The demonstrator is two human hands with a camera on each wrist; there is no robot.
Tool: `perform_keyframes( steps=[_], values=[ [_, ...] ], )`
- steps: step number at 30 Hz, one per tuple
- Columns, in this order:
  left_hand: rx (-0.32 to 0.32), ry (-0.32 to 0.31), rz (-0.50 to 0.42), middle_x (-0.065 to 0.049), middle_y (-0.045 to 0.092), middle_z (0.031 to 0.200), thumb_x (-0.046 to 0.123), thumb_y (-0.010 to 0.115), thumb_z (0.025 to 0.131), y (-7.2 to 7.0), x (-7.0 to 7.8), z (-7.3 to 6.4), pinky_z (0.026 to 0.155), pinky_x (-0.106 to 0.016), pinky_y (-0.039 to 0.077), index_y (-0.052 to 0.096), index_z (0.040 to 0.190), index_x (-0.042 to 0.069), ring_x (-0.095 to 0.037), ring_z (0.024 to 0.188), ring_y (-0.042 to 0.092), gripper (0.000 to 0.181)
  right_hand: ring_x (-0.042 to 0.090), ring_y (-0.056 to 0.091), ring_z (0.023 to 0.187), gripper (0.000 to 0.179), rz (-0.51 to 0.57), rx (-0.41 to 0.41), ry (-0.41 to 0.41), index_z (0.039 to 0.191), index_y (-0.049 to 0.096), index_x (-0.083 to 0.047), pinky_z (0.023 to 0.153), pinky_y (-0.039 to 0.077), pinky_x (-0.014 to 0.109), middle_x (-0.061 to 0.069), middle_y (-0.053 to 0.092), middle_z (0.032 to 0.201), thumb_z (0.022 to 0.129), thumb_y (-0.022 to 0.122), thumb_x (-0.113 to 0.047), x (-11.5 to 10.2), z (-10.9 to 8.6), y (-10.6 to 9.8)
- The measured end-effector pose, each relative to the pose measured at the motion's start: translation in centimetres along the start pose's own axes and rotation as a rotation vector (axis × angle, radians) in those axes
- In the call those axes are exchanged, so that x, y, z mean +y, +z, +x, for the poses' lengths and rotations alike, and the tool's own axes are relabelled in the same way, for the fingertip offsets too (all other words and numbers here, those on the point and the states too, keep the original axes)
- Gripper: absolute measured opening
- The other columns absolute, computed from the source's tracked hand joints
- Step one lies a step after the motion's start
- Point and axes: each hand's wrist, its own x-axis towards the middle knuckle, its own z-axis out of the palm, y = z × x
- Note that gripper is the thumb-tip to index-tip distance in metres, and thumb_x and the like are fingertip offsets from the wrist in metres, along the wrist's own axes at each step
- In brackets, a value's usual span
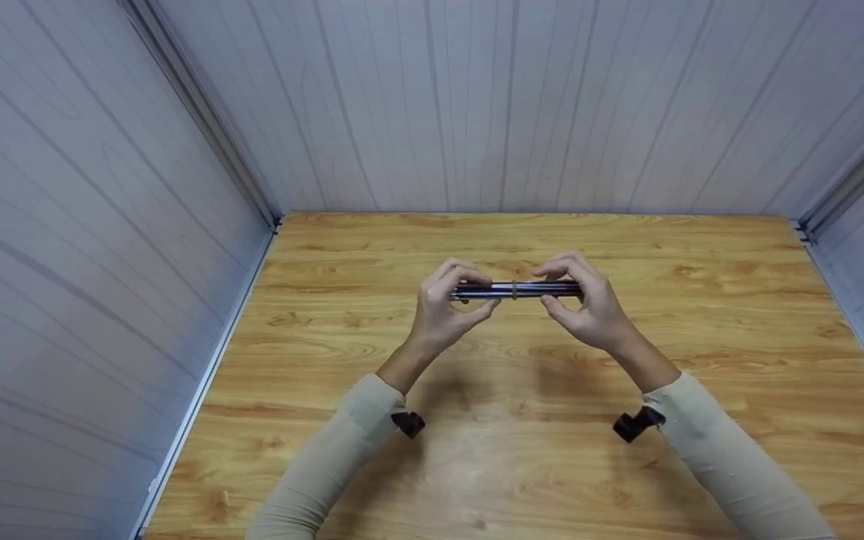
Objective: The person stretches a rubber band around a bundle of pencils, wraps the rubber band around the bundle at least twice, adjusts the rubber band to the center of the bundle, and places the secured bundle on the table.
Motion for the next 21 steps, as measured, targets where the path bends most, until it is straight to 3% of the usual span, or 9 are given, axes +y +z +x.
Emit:
perform_keyframes(
  steps=[4, 9, 16, 21],
  values=[
    [0.025, 0.019, -0.014, -0.017, 0.078, 0.105, 0.006, 0.095, 0.090, 0.0, -0.1, 0.0, 0.086, -0.030, 0.066, 0.079, 0.105, 0.001, -0.029, 0.097, 0.077, 0.022, 0.006, 0.065, 0.110, 0.028, 0.060, 0.010, -0.014, 0.119, 0.069, 0.014, 0.092, 0.060, 0.015, 0.011, 0.062, 0.126, 0.093, 0.067, 0.025, 0.0, -0.1, 0.3],
    [0.003, 0.024, 0.005, -0.015, 0.078, 0.105, 0.003, 0.094, 0.090, -0.1, -0.3, 0.0, 0.082, -0.032, 0.066, 0.080, 0.104, 0.003, -0.029, 0.094, 0.077, 0.020, 0.005, 0.065, 0.107, 0.027, 0.030, 0.009, -0.015, 0.114, 0.072, 0.010, 0.090, 0.060, 0.014, 0.019, 0.064, 0.119, 0.091, 0.068, 0.025, 0.4, -0.2, 0.1],
    [-0.064, -0.053, 0.029, -0.016, 0.076, 0.110, 0.008, 0.091, 0.095, 0.3, -1.0, 0.9, 0.083, -0.029, 0.065, 0.080, 0.110, 0.003, -0.027, 0.094, 0.075, 0.019, 0.003, 0.066, 0.102, 0.028, 0.006, 0.047, 0.017, 0.116, 0.076, 0.010, 0.089, 0.060, 0.013, 0.019, 0.064, 0.116, 0.092, 0.068, 0.023, 1.2, 0.2, -0.3],
    [-0.122, -0.115, 0.003, -0.017, 0.073, 0.118, 0.002, 0.085, 0.097, 0.4, -1.7, 1.2, 0.093, -0.033, 0.063, 0.081, 0.113, 0.004, -0.030, 0.106, 0.072, 0.016, 0.004, 0.066, 0.103, 0.029, -0.013, 0.056, 0.038, 0.115, 0.079, 0.008, 0.089, 0.059, 0.012, 0.021, 0.066, 0.115, 0.092, 0.070, 0.022, 2.2, 0.4, -0.6]
  ],
)
